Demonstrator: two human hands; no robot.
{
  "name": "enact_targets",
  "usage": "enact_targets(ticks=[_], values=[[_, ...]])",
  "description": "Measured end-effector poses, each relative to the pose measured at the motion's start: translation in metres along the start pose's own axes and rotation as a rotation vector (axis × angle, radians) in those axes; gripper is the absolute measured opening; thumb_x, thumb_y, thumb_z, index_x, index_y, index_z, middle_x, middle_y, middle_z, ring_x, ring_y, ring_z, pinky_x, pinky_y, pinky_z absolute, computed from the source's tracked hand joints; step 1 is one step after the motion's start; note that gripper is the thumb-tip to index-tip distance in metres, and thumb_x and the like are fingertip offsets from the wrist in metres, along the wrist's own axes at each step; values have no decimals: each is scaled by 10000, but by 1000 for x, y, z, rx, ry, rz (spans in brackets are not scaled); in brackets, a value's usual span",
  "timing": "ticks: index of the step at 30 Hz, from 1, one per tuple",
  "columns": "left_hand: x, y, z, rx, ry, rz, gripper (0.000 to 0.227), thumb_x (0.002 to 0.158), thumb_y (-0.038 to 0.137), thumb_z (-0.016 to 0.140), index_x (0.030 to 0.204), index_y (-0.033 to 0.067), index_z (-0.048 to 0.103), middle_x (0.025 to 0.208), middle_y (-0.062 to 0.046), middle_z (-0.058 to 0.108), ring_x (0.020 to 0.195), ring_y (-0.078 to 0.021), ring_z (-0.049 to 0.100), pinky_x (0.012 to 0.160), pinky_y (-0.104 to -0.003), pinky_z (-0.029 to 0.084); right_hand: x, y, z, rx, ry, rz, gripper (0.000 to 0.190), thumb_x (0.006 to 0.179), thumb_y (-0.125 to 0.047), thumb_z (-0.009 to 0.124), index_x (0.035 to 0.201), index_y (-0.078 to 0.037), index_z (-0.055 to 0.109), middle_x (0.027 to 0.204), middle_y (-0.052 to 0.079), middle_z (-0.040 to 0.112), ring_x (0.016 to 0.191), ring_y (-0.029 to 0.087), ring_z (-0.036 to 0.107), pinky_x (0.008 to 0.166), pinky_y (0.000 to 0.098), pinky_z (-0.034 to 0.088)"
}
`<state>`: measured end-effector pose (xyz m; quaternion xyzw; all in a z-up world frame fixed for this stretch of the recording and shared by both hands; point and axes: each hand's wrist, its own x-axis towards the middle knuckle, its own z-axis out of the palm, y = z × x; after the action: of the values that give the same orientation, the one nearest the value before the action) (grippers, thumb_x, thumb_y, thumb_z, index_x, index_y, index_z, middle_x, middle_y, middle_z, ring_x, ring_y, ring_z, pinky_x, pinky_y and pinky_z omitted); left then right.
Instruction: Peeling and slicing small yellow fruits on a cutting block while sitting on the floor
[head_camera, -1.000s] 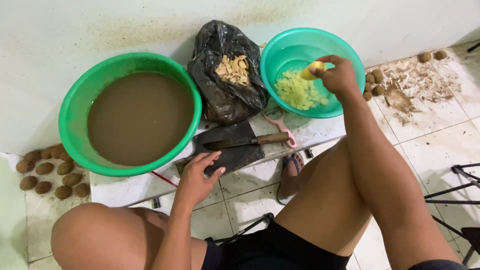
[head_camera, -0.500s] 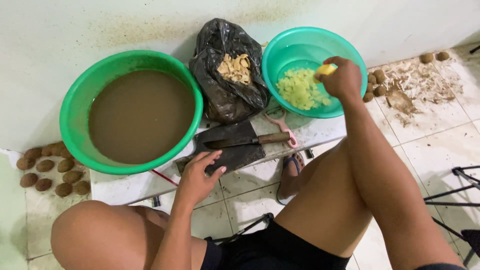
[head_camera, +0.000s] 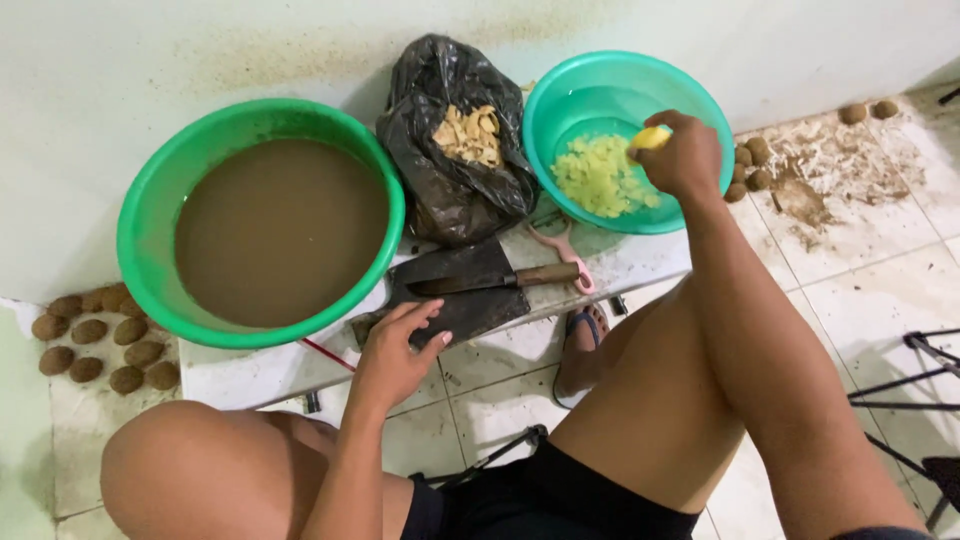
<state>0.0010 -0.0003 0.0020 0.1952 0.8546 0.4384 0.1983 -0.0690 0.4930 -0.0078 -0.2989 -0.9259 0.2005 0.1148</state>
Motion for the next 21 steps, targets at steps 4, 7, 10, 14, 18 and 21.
enact_targets(ticks=[4, 7, 10, 14, 18, 21], values=[[0, -3, 1, -1, 5, 27, 484, 1026, 200, 732, 1474, 31, 662, 1317, -215, 731, 1262, -422, 710, 1018, -588, 615, -11, -14, -8, 172, -97, 53, 393, 842, -397, 866, 1206, -304, 750, 862, 136, 727, 920, 333, 720, 838, 458, 555], [-2, -2, 1, -15, 4, -22, 491, 1003, 200, 755, 1460, 37, 680, 1319, -201, 743, 1255, -397, 720, 1023, -550, 613, -9, -10, -4, 400, -141, 91, 419, 841, -334, 884, 1222, -242, 736, 680, 76, 640, 659, 192, 592, 664, 326, 516], [2, -2, 0, -6, 21, -8, 495, 996, 207, 771, 1458, 50, 685, 1314, -200, 747, 1249, -391, 722, 1026, -546, 612, 0, -9, -1, -40, 20, -25, 479, 752, -397, 923, 1195, -305, 763, 832, 148, 722, 887, 395, 733, 785, 470, 562], [1, -5, 3, -8, 10, -5, 483, 1008, 208, 757, 1460, 55, 685, 1318, -196, 745, 1251, -390, 720, 1028, -546, 612, -12, -13, -7, 202, -56, -26, 415, 830, -378, 884, 1208, -263, 757, 724, 122, 679, 820, 316, 708, 792, 421, 557], [1, -2, 3, -22, 12, -29, 490, 1002, 210, 762, 1462, 59, 689, 1314, -180, 755, 1246, -364, 726, 1042, -517, 603, -12, -20, -8, -137, 16, -26, 449, 781, -395, 862, 1207, -327, 740, 846, 121, 733, 909, 389, 741, 832, 468, 562], [1, -7, 4, -9, 24, -17, 481, 995, 215, 773, 1447, 69, 698, 1301, -184, 761, 1234, -365, 734, 1039, -521, 607, -22, -32, -16, 278, -111, 37, 393, 837, -349, 822, 1211, -260, 743, 804, 150, 721, 892, 333, 724, 863, 417, 546]])
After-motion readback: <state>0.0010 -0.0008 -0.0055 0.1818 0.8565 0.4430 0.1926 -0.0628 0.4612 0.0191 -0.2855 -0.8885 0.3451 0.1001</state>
